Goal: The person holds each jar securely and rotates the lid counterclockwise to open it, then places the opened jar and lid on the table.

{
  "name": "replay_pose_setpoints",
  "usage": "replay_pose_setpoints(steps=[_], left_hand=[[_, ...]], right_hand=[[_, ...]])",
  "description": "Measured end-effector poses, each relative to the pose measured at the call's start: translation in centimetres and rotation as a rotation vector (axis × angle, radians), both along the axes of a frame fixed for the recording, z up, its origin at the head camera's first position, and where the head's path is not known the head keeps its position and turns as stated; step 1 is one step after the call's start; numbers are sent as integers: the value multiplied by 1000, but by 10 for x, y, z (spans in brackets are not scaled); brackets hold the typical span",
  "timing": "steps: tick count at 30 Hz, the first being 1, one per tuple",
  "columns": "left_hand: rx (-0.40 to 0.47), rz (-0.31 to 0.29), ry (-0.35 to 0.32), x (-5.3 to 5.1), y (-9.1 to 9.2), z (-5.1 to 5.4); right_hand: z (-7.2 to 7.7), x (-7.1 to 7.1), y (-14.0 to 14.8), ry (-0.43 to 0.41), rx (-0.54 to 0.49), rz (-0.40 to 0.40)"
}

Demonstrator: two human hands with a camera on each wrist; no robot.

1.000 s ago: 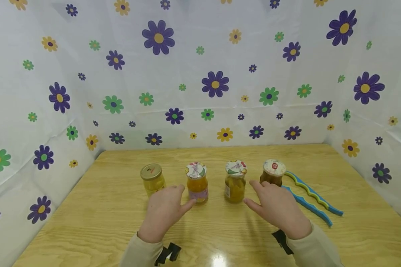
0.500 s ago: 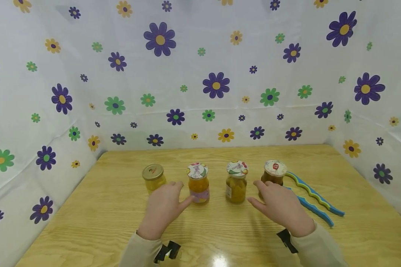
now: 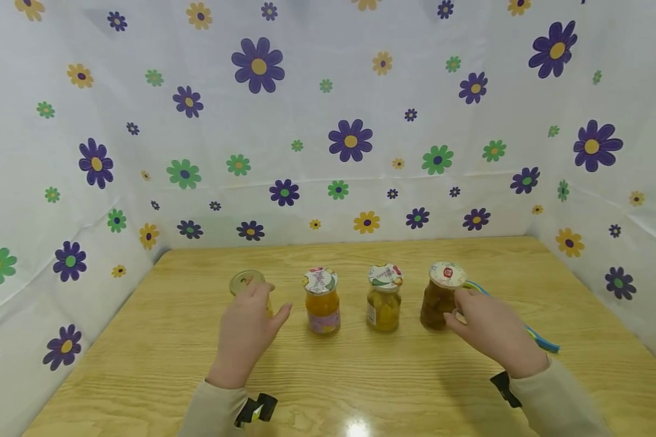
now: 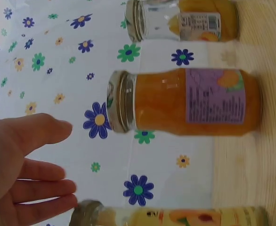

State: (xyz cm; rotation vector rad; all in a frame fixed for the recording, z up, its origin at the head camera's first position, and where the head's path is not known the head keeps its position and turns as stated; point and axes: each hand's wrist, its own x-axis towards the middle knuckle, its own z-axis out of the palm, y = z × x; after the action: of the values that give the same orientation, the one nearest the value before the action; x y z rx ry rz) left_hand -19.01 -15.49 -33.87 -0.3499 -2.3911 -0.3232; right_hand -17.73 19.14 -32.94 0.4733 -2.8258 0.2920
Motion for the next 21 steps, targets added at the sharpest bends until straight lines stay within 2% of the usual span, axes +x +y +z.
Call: replay_pose_setpoints(steps=[2,4,7,10,16,18,21], left_hand=[[48,-5,55,-2,-6,0],[98,-1,83,-4,-12,0],[173,17,53,-7,-20,-2],[263,36,-64,-9,-28,-4],[461,45,-410,-17,-41,-8],[517,38,-486,-20,-44,-10],[594,12,-556,-24,-51,-16]], right_hand=[[-3,-1,8,-10,-3,-3],[-6,-3,17,-21,7,-16],[-12,-8,33,-61,32,-35],[-17,-13,49,-119,52,-64],[-28,-23,80,-257,85,-113],[-30,-25,86,-310,87,-137],[-33,-28,94,-357,110,-152]])
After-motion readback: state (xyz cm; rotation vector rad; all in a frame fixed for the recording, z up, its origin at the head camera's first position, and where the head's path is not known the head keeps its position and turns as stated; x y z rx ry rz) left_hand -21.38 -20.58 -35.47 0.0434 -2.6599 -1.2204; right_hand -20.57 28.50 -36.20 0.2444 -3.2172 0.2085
